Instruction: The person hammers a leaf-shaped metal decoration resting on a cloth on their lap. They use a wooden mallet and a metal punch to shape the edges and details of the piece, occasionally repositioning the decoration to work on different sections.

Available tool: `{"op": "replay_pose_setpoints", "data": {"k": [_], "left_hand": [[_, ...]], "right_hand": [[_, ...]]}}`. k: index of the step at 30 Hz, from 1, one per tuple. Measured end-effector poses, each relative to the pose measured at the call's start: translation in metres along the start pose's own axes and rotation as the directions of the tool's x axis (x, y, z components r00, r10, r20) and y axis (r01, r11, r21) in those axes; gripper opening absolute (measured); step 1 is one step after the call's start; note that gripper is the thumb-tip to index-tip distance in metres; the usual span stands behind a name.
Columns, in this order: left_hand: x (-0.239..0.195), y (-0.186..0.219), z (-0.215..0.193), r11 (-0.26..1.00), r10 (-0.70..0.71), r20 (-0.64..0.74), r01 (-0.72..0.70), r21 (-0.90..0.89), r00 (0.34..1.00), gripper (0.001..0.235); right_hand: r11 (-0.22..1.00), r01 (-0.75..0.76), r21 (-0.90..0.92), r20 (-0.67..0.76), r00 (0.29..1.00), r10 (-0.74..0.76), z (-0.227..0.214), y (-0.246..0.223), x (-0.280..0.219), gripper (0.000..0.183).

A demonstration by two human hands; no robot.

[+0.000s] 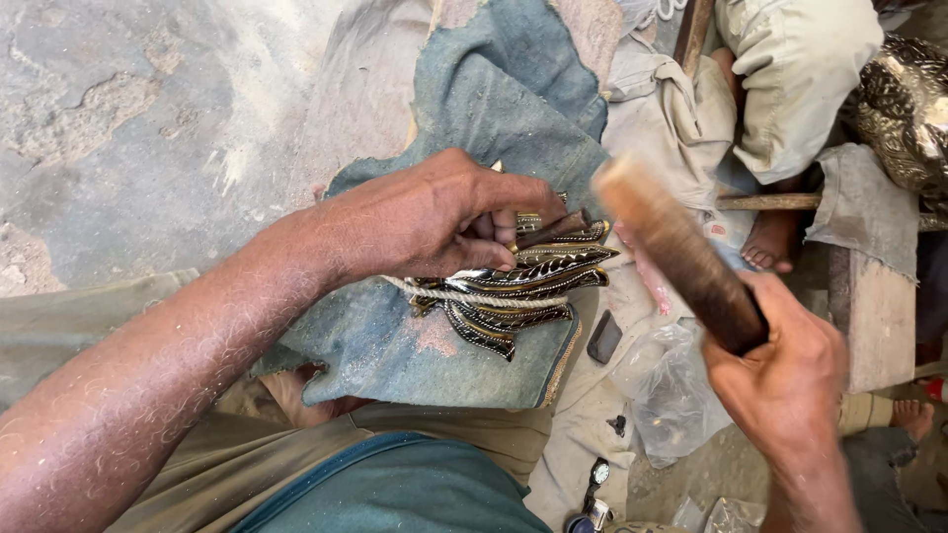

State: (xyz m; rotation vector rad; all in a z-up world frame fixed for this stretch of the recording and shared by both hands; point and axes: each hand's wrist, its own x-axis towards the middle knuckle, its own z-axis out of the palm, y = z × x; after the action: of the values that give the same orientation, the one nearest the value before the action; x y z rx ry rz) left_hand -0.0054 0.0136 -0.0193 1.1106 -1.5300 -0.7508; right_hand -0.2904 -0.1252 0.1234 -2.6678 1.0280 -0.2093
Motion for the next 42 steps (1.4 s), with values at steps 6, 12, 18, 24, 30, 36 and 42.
{"op": "replay_pose_setpoints", "data": {"k": [6,12,18,24,30,36,42], "left_hand": [[-0.001,0.005,-0.004,0.997,-0.064,0.062,0.062,0.041,0.996,0.052],[0.002,0.011,-0.005,0.997,-0.079,0.067,0.077,0.028,0.995,0.056],[0.006,0.010,-0.006,0.999,-0.013,0.049,0.012,0.032,0.999,0.056],[0.003,0.006,-0.004,0.998,-0.052,0.063,0.049,0.044,0.997,0.052],[-0.005,0.011,-0.004,0.998,-0.061,-0.035,0.062,0.002,0.997,0.050],[-0.010,0.022,0.007,0.999,-0.030,-0.176,0.035,0.031,0.984,0.057],[-0.004,0.025,0.019,0.991,-0.068,-0.095,0.078,0.106,0.993,0.044]], "right_hand": [[0.999,-0.005,-0.051,-0.032,0.999,0.004,0.006,0.000,-0.001,0.029],[0.885,0.082,0.459,-0.150,0.989,-0.014,0.015,0.004,-0.005,0.030],[0.996,-0.003,0.088,-0.100,0.995,0.011,0.013,0.009,-0.011,0.035],[0.819,0.111,0.563,-0.225,0.974,0.022,0.020,0.011,-0.013,0.025],[0.923,0.067,0.379,-0.261,0.965,0.038,0.033,0.002,-0.040,0.035],[0.541,0.224,0.810,-0.295,0.954,0.046,0.093,0.000,-0.057,0.041],[0.555,0.092,0.827,-0.197,0.972,0.131,0.066,0.022,-0.058,0.031]]}}
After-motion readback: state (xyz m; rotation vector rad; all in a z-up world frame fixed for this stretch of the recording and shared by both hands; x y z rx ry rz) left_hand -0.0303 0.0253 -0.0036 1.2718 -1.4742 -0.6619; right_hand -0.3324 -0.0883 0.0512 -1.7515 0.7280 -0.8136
